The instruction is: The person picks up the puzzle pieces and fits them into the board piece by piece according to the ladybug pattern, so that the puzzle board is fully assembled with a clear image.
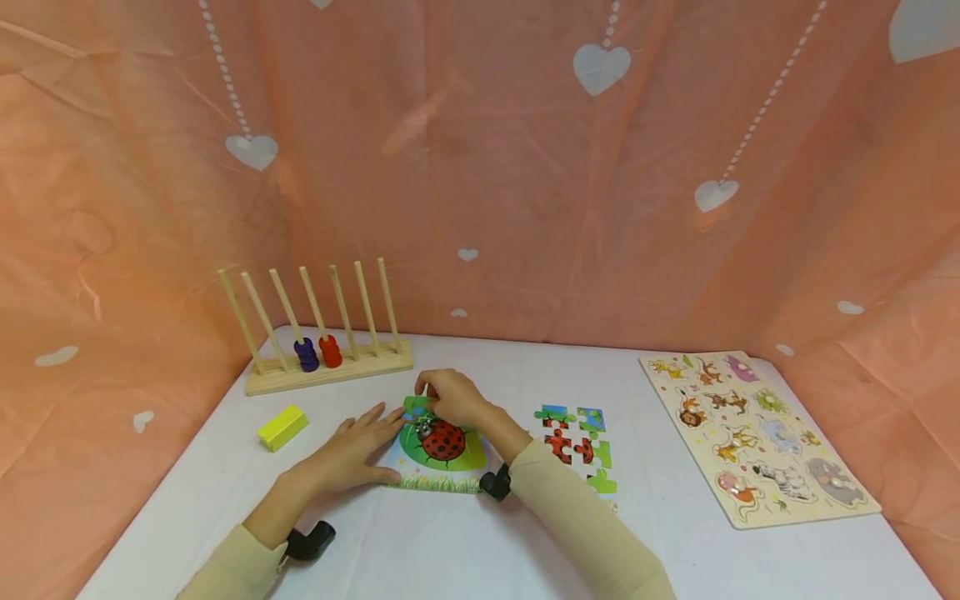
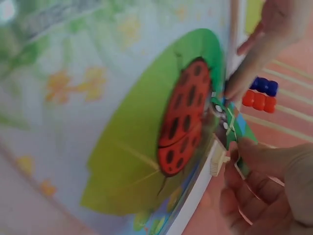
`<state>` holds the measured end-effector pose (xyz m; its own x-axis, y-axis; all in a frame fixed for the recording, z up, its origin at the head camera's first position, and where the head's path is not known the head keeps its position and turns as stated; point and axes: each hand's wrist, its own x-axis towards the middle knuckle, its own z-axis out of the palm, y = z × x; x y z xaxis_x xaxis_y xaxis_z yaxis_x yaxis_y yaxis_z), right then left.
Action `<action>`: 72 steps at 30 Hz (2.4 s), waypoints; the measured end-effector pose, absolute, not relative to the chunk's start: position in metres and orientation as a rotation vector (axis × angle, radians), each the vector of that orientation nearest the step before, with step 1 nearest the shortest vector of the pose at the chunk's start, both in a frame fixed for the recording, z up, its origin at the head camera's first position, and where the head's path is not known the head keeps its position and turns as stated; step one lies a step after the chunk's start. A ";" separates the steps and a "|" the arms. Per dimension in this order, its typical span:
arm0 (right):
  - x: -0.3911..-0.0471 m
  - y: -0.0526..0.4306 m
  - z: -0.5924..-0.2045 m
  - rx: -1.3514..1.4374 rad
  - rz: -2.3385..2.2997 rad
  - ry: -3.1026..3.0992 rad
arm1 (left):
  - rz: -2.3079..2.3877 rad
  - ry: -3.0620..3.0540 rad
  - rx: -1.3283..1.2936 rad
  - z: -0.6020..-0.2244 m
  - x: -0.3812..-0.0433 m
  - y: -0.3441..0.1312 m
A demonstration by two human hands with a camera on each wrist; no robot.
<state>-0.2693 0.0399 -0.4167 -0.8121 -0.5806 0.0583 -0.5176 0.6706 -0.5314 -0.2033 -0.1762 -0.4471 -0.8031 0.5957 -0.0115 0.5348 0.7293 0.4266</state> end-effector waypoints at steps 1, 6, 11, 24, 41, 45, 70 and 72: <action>-0.269 0.039 -0.418 -0.917 -0.768 2.791 | 0.619 2.783 0.918 -0.448 -0.203 -0.176; -0.266 0.037 -0.421 -0.938 -0.515 2.894 | 0.617 2.788 0.926 -0.449 -0.204 -0.176; -0.264 0.035 -0.423 -0.961 -0.435 2.915 | 0.629 2.773 0.920 -0.449 -0.204 -0.177; -0.258 0.031 -0.423 -0.970 -0.335 2.891 | 0.626 2.773 0.911 -0.448 -0.204 -0.176; -0.261 0.028 -0.426 -0.945 -0.297 2.863 | 0.631 2.768 0.913 -0.447 -0.205 -0.174; -0.259 0.032 -0.419 -0.961 -0.323 2.856 | 0.618 2.775 0.922 -0.448 -0.205 -0.175; -0.220 0.039 -0.407 -0.822 0.108 2.599 | 0.633 2.759 0.906 -0.448 -0.204 -0.176; -0.219 0.039 -0.407 -0.825 0.096 2.602 | 0.632 2.759 0.905 -0.448 -0.204 -0.176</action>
<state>-0.2192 0.0386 -0.4072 -0.7423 -0.5373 -0.4004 -0.5654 0.8229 -0.0561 -0.2040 -0.1760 -0.4477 -0.8014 0.5975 -0.0280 0.5257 0.7260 0.4434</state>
